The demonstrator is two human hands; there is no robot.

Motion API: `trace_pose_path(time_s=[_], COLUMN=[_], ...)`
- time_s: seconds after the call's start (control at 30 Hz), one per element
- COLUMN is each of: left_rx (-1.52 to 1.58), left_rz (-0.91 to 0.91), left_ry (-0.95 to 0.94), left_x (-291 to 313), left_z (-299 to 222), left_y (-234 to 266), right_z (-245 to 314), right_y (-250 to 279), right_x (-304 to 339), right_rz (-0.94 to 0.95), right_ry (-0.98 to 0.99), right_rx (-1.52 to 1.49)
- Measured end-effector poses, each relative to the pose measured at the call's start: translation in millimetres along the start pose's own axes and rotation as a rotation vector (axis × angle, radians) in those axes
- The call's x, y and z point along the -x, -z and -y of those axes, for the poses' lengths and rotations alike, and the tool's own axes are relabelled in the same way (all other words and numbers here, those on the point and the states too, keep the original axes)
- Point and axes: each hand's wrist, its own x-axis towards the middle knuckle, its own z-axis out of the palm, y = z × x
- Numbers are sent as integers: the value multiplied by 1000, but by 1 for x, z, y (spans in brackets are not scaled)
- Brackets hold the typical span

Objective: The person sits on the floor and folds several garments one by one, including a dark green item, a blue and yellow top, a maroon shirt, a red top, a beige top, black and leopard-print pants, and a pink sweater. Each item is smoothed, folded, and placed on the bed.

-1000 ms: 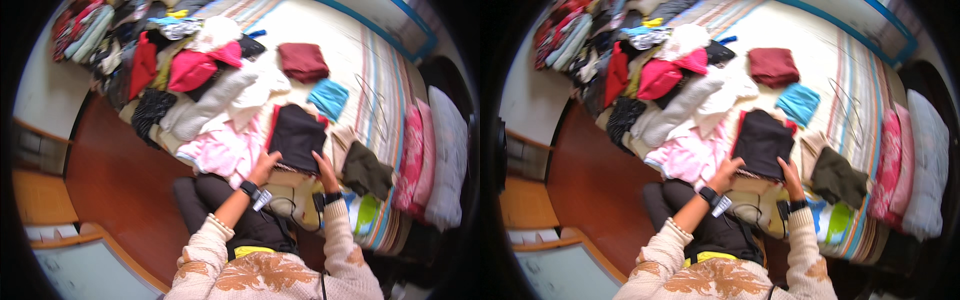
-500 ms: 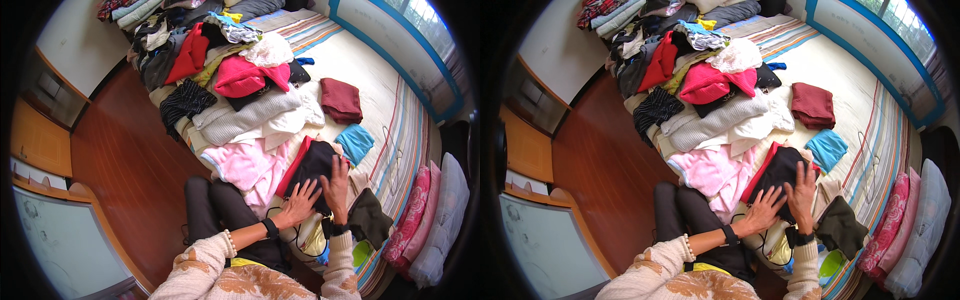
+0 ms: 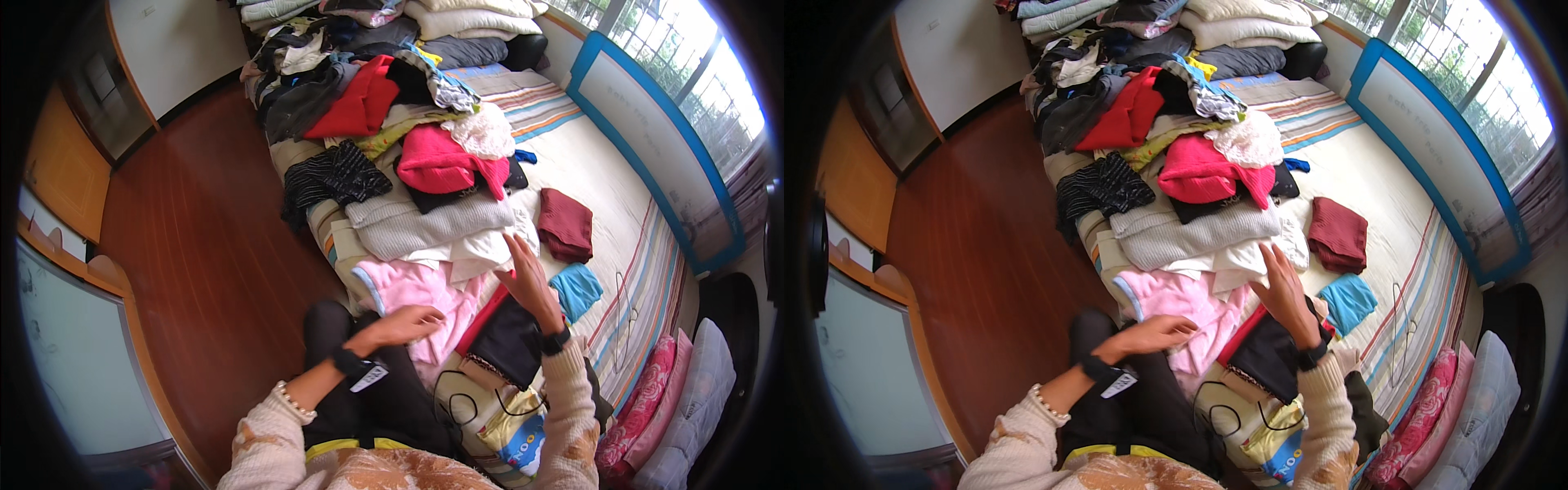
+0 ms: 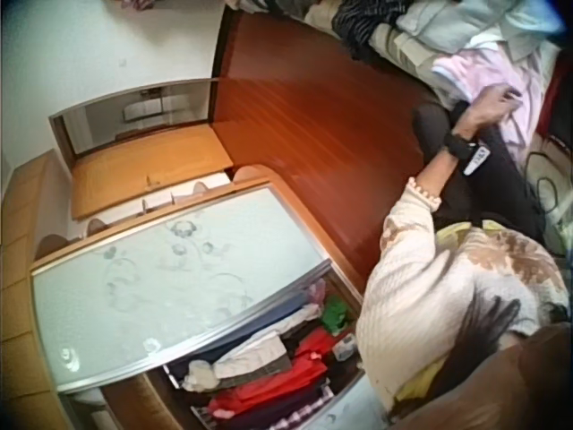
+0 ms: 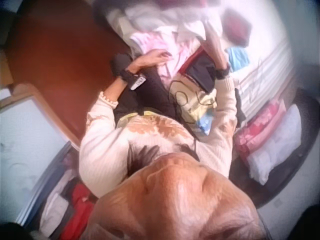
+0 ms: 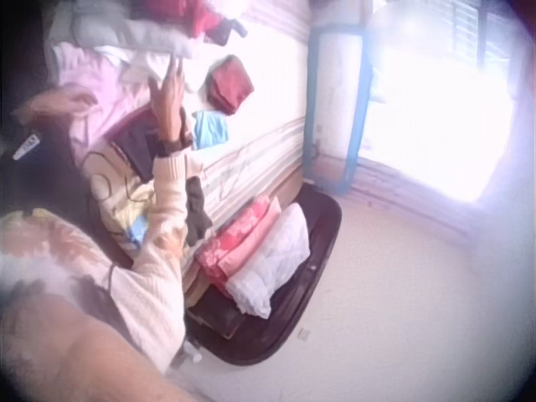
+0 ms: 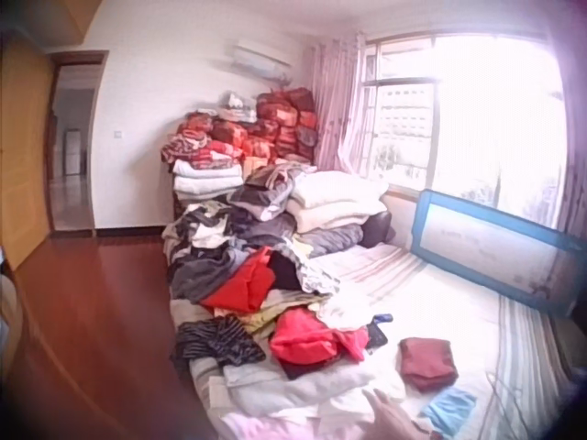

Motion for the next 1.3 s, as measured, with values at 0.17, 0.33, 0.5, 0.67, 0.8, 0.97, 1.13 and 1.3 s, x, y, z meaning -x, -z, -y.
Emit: trace_pose_path(time_s=[0.17,0.33,0.5,0.67,0.8,0.97,1.13,1.3], left_rx=[274,366,549,479,431,282,217,110], left_rz=[-341,-618,-813,-756,-669,-635,-780,-586], left_ry=[-146,71,191,116,-6,-43,-201,-454], left_x=[113,207,263,264,247,234,188,152], left_z=[-5,23,62,76,70,49,7,-28], left_y=[73,88,78,72,72,85,91,47], right_z=[54,60,20,-9,-6,33,123,183], right_y=[-69,-126,-117,-62,-5,79,191,191], right_x=[-169,-250,-275,-278,-263,-219,-139,-52], right_rz=[-168,29,-71,-256,-291,-317,-199,-362], right_ry=[83,-155,-179,-309,-81,-36,100,237], right_rx=[79,541,157,-202,-458,-856,-1044,-756])
